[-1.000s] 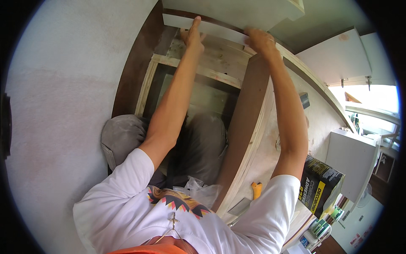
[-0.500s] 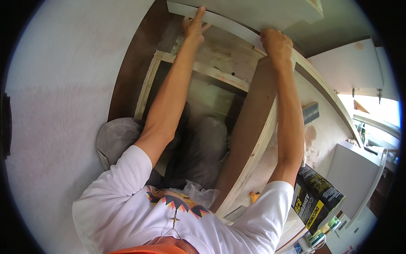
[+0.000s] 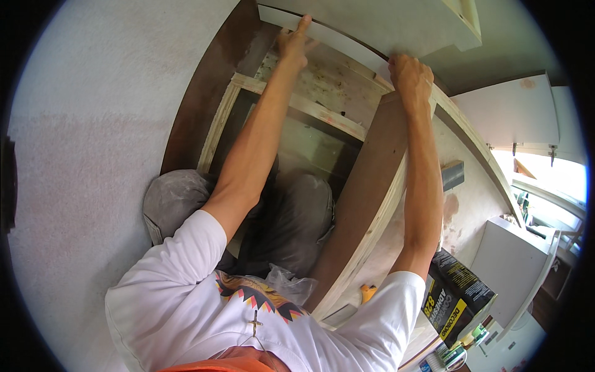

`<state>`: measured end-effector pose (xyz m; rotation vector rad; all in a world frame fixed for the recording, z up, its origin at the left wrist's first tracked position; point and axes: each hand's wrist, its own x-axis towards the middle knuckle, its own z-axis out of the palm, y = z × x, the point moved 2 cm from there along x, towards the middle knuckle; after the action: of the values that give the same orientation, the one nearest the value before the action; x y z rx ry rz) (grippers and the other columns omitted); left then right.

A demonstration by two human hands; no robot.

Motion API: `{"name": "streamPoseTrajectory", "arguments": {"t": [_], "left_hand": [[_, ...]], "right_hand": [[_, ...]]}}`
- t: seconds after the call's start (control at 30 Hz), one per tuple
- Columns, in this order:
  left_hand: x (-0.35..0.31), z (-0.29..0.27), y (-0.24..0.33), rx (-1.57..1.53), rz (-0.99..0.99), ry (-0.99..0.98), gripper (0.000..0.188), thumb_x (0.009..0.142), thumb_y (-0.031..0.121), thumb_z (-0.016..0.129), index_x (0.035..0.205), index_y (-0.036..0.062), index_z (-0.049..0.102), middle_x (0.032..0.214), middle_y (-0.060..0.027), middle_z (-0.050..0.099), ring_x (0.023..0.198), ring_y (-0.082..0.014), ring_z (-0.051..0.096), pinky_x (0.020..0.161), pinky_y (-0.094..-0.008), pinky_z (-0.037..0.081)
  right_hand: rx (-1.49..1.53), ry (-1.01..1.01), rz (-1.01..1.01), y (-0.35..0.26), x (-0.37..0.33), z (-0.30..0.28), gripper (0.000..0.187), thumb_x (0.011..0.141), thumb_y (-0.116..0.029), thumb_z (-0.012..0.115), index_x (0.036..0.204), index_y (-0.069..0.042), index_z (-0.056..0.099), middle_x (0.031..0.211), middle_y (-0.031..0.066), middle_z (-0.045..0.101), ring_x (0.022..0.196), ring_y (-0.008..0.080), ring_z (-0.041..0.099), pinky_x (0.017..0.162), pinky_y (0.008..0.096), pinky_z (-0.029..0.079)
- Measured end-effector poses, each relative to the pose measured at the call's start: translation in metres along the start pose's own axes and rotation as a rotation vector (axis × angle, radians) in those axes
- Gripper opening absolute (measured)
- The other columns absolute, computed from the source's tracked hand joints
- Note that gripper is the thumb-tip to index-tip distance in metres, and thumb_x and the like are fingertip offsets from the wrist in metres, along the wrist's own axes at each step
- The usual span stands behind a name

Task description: The person kneels on the floor and uses a utility knife to cut a plastic film from a cabinet frame. They then place a white rectangular panel into the cabinet opening and adjust its position.

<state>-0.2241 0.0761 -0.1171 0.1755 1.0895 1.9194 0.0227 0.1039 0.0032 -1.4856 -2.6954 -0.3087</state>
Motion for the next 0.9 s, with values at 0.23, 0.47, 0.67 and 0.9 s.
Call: {"name": "streamPoseTrajectory", "arguments": {"t": [0.23,0.47,0.67,0.9], "left_hand": [[0.016,-0.01,-0.004,0.01,0.018,-0.023,0.079,0.09,0.029,0.082,0.149,0.0005,0.037,0.14,-0.0181,0.051,0.125,-0.0371,0.054,0.092,-0.0479,0.065],[0.019,-0.012,-0.009,-0.071,-0.001,-0.073,0.098,0.091,0.031,0.08,0.16,0.0033,0.016,0.145,-0.0203,0.045,0.128,-0.0378,0.05,0.093,-0.0515,0.064],[0.022,-0.007,-0.014,-0.132,-0.053,-0.053,0.095,0.09,0.03,0.081,0.16,0.0127,0.02,0.149,-0.0145,0.045,0.13,-0.0374,0.05,0.096,-0.0521,0.063],[0.013,-0.012,-0.019,-0.213,-0.134,-0.034,0.098,0.085,0.026,0.086,0.159,0.0181,0.022,0.153,-0.0132,0.042,0.139,-0.0397,0.042,0.1,-0.0549,0.06]], "right_hand": [[0.01,0.067,-0.011,-0.006,-0.001,-0.005,0.013,0.091,-0.02,0.07,0.099,-0.014,0.078,0.086,0.0157,0.074,0.081,0.0335,0.073,0.075,0.0438,0.057],[0.001,-0.023,0.065,-0.005,0.007,-0.002,0.018,0.093,-0.026,0.067,0.102,-0.014,0.078,0.092,0.0152,0.075,0.089,0.036,0.073,0.079,0.0465,0.056],[0.0,-0.038,0.147,-0.01,0.004,-0.007,0.019,0.092,-0.027,0.069,0.1,-0.012,0.078,0.094,0.0155,0.076,0.09,0.0376,0.073,0.081,0.0476,0.057],[0.088,0.254,-0.067,-0.042,-0.029,-0.013,0.022,0.093,-0.028,0.068,0.103,-0.009,0.075,0.101,0.015,0.075,0.097,0.0371,0.071,0.084,0.0499,0.056]]}}
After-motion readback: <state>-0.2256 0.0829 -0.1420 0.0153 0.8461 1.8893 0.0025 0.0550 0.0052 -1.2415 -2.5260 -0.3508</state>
